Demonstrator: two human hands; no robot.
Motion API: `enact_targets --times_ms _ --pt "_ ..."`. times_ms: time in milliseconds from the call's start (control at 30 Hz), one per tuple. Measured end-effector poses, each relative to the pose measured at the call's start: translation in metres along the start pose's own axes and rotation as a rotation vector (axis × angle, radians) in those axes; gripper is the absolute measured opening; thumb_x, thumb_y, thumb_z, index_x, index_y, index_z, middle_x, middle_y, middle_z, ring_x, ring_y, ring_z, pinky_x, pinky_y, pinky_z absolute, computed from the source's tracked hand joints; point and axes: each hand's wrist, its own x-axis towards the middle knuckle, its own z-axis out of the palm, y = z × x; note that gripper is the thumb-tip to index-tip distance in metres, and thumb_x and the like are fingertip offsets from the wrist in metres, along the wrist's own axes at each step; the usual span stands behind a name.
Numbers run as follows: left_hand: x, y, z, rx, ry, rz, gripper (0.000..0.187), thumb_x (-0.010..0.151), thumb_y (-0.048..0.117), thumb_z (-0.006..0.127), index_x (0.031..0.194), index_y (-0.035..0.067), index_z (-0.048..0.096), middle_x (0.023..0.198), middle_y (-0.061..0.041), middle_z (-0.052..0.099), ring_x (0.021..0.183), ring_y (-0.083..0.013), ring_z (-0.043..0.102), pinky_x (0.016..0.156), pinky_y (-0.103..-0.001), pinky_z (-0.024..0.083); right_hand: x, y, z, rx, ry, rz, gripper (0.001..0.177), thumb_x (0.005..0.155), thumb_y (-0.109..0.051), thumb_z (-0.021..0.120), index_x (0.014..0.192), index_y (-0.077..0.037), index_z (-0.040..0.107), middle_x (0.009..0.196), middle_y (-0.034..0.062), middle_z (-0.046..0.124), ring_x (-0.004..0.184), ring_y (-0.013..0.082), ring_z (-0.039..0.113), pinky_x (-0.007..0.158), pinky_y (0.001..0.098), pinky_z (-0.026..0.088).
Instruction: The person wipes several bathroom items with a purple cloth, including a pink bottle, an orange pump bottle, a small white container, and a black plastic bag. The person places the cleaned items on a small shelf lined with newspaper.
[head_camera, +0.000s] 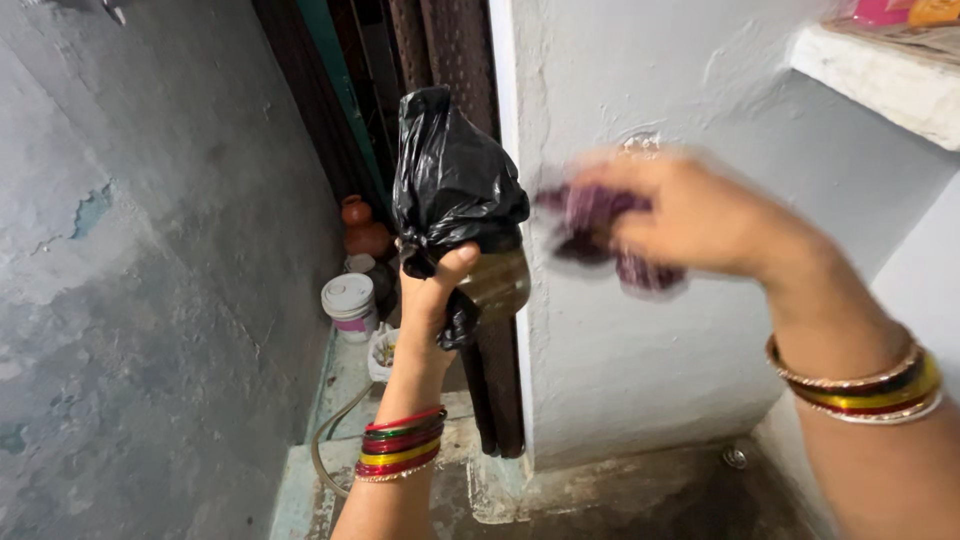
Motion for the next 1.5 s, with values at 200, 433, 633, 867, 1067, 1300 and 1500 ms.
enact_targets --times_ms 200,433,633,867,1067,1300,1500 --pt "-0.009 -0.004 0.010 -0.188 -0.256 -0.134 0.072 0.091 0.039 0.067 0.142 -0.010 0.052 0.131 -0.026 0.067 0.120 -0.0376 0.066 0.108 -0.045 0.053 -0.008 0.012 -0.021 0.278 0.629 -0.770 0.024 0.112 -0.001 0.061 0.135 0.005 0.055 0.105 0.0053 0.064 0.090 0.0135 0.060 0.079 0.0272 0.051" --pt "0.000 0.000 0.016 -0.231 -0.309 0.033 0.081 0.089 0.046 0.069 0.148 -0.004 0.046 0.140 -0.022 0.060 0.127 -0.0394 0.060 0.109 -0.049 0.051 -0.018 -0.016 0.008 -0.225 -0.478 0.246 0.047 0.095 -0.010 0.061 0.139 -0.028 0.063 0.087 0.0076 0.079 0.069 0.0174 0.074 0.066 0.0331 0.060" --pt "0.008 -0.011 0.006 -0.226 -0.111 -0.051 0.065 0.095 0.041 0.072 0.134 -0.009 0.058 0.128 -0.023 0.067 0.116 -0.0336 0.068 0.106 -0.046 0.055 -0.034 0.005 -0.009 0.221 0.726 -0.580 0.029 0.110 -0.002 0.063 0.138 0.005 0.056 0.123 0.0156 0.067 0.109 0.0215 0.064 0.097 0.0348 0.055" --pt "0.023 -0.017 0.021 -0.105 0.153 0.202 0.043 0.087 0.017 0.079 0.123 0.006 0.061 0.108 -0.005 0.068 0.097 -0.0180 0.068 0.088 -0.035 0.055 -0.051 0.012 0.030 0.012 0.196 -0.245 0.062 0.087 -0.004 0.065 0.146 -0.022 0.069 0.118 -0.0020 0.072 0.081 0.0178 0.070 0.068 0.0322 0.060" --pt "0.020 -0.004 0.042 -0.083 0.196 0.213 0.036 0.087 0.015 0.080 0.118 0.004 0.065 0.106 -0.002 0.067 0.093 -0.0147 0.066 0.083 -0.032 0.054 -0.025 0.040 0.091 0.676 0.194 -0.060 0.041 0.091 -0.029 0.067 0.126 -0.007 0.067 0.113 0.0090 0.075 0.101 0.0205 0.070 0.089 0.0357 0.058" --pt "0.004 -0.026 0.086 0.325 0.231 0.261 0.035 0.088 0.010 0.085 0.113 -0.005 0.066 0.103 -0.009 0.069 0.088 -0.0161 0.065 0.080 -0.031 0.054 0.008 0.051 0.140 1.665 0.138 0.041 0.060 0.089 -0.056 0.063 0.130 -0.011 0.064 0.122 0.0036 0.070 0.111 0.0160 0.067 0.096 0.0360 0.053" --pt "-0.018 -0.016 0.093 0.424 -0.150 0.252 0.082 0.079 0.011 0.088 0.143 0.001 0.039 0.127 -0.008 0.064 0.116 -0.0184 0.063 0.103 -0.033 0.052 0.007 0.076 0.138 1.899 0.064 -0.209 0.056 0.103 -0.048 0.056 0.138 -0.004 0.059 0.125 0.0134 0.067 0.106 0.0250 0.069 0.090 0.0387 0.060"
